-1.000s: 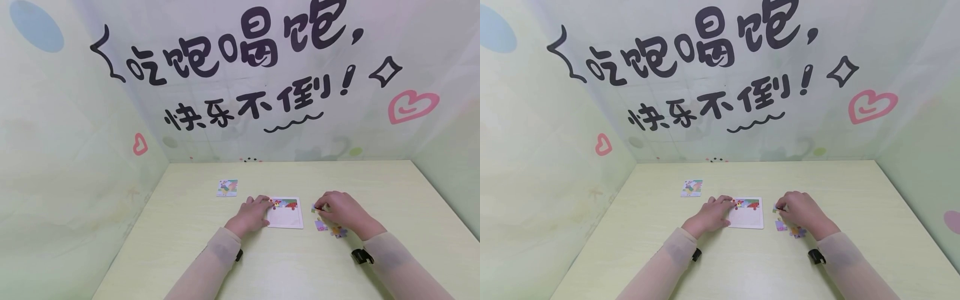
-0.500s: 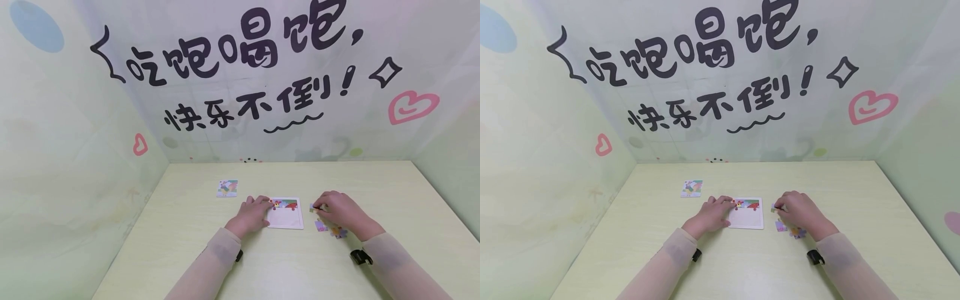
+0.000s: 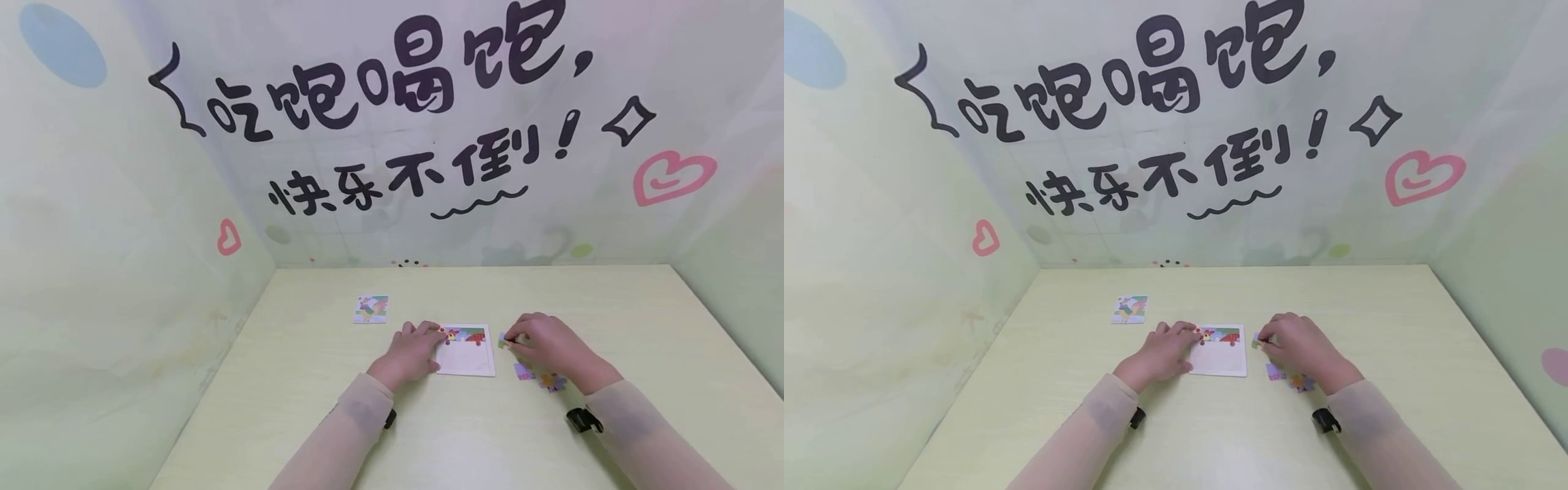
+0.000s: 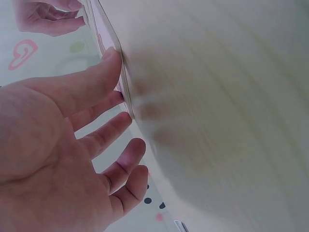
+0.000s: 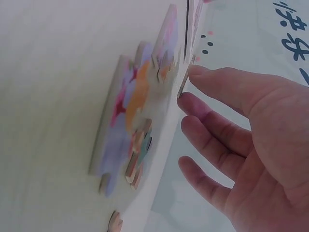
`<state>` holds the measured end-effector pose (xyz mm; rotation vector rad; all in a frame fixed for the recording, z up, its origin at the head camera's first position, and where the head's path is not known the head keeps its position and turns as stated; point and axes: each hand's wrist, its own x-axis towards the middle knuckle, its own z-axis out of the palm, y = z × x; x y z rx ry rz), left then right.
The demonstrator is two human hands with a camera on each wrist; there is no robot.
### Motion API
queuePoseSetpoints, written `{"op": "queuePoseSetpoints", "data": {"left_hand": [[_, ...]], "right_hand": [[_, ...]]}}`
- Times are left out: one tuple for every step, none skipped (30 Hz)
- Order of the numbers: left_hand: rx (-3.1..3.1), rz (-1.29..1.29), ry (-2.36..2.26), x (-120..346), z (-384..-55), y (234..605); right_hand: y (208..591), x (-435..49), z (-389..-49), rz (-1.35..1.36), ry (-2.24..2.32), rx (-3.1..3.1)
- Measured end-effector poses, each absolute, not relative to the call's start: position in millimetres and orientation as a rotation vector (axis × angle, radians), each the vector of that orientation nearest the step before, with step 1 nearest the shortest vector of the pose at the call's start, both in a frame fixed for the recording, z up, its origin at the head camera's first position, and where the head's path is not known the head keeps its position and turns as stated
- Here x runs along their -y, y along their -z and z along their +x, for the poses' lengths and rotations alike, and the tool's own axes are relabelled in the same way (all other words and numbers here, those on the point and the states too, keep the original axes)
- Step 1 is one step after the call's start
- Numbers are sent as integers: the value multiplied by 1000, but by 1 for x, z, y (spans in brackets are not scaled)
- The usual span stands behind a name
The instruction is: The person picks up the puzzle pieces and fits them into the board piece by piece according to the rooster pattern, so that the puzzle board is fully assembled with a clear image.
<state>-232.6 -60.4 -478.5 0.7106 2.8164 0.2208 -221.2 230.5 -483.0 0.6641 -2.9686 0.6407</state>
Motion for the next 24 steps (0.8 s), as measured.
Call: {"op": "queuePoseSetpoints", "data": {"left_hand": [[-2818, 708, -224, 61, -233, 479], [-2820, 706, -229, 61, -233, 479], [-2820, 706, -231, 62, -233, 479], [-2819, 707, -233, 62, -233, 479], [-2819, 710, -236, 62, -233, 480], [-2820, 714, -235, 63, -233, 480], [-2819, 716, -235, 63, -233, 479], [-2818, 717, -235, 63, -232, 479], [-2818, 717, -233, 63, -232, 479], [-2817, 718, -231, 62, -232, 479], [-2815, 717, -228, 62, -232, 479], [-2815, 715, -226, 62, -232, 479], [-2816, 713, -224, 62, -232, 479], [-2818, 714, -220, 62, -232, 479], [-2820, 715, -217, 61, -232, 479], [-2820, 715, -215, 61, -232, 479], [-2821, 715, -213, 61, -232, 479], [-2822, 716, -211, 61, -233, 479], [-2822, 716, -207, 61, -233, 480], [-2822, 716, -206, 61, -233, 480], [-2822, 715, -208, 61, -233, 480], [-2822, 715, -210, 61, -233, 481], [-2823, 715, -209, 61, -233, 481], [-2824, 715, -210, 61, -233, 481]], "right_hand": [[483, -229, -222, 666, -649, 2972], [483, -228, -222, 668, -654, 2976], [484, -227, -222, 669, -655, 2981], [484, -227, -222, 671, -656, 2985], [485, -226, -222, 674, -655, 2987], [485, -226, -222, 678, -647, 2986], [485, -226, -222, 680, -642, 2985], [485, -226, -222, 684, -638, 2982], [485, -226, -222, 687, -634, 2979], [485, -226, -222, 689, -632, 2975], [485, -226, -221, 690, -630, 2972], [484, -227, -221, 691, -629, 2968], [484, -227, -222, 693, -627, 2965], [483, -227, -222, 695, -626, 2962], [483, -227, -222, 696, -623, 2959], [482, -227, -222, 698, -620, 2957], [482, -226, -222, 702, -621, 2954], [481, -226, -222, 705, -619, 2952], [481, -226, -222, 707, -616, 2951], [480, -226, -222, 709, -617, 2950], [479, -226, -222, 710, -615, 2949], [479, -225, -222, 713, -613, 2946], [479, -225, -222, 717, -612, 2943], [478, -225, -222, 719, -615, 2941]]}}
